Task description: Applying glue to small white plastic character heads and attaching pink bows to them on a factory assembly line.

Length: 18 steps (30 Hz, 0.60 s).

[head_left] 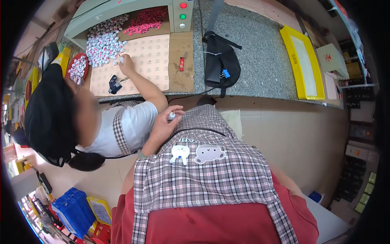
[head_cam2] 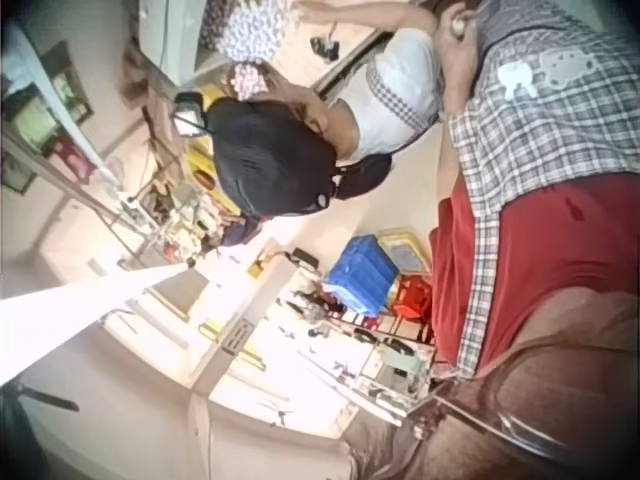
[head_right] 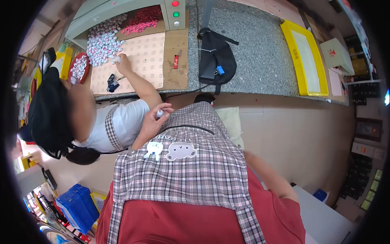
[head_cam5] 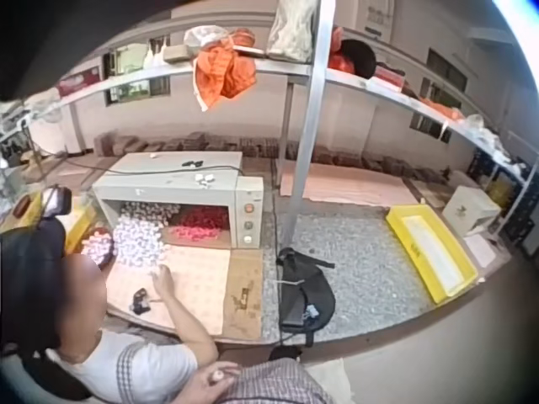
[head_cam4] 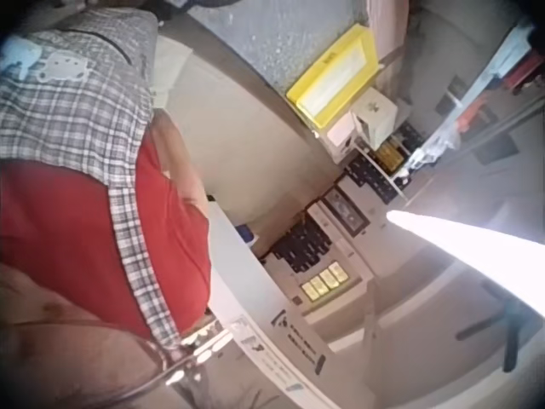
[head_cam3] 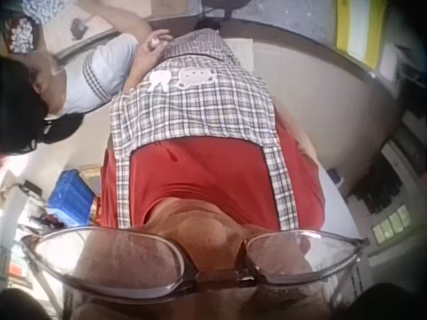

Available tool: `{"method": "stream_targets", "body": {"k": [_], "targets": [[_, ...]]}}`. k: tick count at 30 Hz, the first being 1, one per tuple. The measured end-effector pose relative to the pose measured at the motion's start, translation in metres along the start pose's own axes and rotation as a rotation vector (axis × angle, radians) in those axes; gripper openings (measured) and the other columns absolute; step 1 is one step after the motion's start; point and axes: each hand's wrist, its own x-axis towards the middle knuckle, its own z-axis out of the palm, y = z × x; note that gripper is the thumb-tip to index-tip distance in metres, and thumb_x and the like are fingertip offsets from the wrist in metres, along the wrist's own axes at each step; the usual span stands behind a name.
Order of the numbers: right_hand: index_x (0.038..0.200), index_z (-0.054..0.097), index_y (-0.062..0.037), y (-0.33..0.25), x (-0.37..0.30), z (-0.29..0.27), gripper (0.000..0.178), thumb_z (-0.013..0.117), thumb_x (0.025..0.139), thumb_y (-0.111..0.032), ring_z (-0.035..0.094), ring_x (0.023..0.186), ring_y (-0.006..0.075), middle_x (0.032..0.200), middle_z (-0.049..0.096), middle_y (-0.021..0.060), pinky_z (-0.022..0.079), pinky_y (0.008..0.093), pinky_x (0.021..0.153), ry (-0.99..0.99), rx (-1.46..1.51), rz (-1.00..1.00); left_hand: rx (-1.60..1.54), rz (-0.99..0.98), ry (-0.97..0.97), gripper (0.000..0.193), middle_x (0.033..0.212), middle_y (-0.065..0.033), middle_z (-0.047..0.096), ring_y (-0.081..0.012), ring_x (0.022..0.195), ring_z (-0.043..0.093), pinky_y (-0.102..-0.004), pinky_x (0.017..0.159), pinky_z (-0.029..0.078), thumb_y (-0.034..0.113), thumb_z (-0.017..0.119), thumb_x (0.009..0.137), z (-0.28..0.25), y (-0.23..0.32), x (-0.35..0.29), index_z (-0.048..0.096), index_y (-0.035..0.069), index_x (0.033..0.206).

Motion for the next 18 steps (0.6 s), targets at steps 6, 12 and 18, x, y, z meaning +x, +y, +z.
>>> {"method": "stream_targets", "body": {"k": [6,12,18], "targets": [[0.118,0.052,0.0017,0.014,0.253,-0.049,0.053,0.066,0.078,-0.03,0.052,0.108,0.0397,0.116,0.055,0.023,0.041,0.0424,0.094,-0.003,-0.453,0.156,-0.026,-0.046,0.099,0.029,0.097,-0.004,0.063,-0.0085,0.089,0.055,-0.0224,0.079,0.044,0.002,0.056,0.086,0.009,0.004,0.035,0.054,0.001,0.115],[0.132,0.035,0.0,0.051,0.394,-0.008,0.085,0.07,0.07,-0.047,0.039,0.121,0.0416,0.128,0.041,0.0275,0.036,0.0446,0.099,0.042,-0.454,0.491,-0.088,-0.221,0.242,0.029,0.095,-0.0035,0.063,-0.0085,0.087,0.055,-0.0223,0.076,0.044,0.0,0.056,0.085,0.03,0.005,0.059,0.054,0.002,0.114],[0.137,0.025,-0.0003,0.044,0.366,0.002,0.098,0.072,0.067,-0.049,0.039,0.121,0.0412,0.132,0.035,0.029,0.035,0.044,0.1,0.039,-0.445,0.456,-0.075,-0.277,0.311,0.027,0.092,-0.0059,0.063,-0.0126,0.077,0.059,-0.0269,0.067,0.047,0.001,0.058,0.083,0.043,-0.029,0.075,0.056,0.002,0.11]]}}
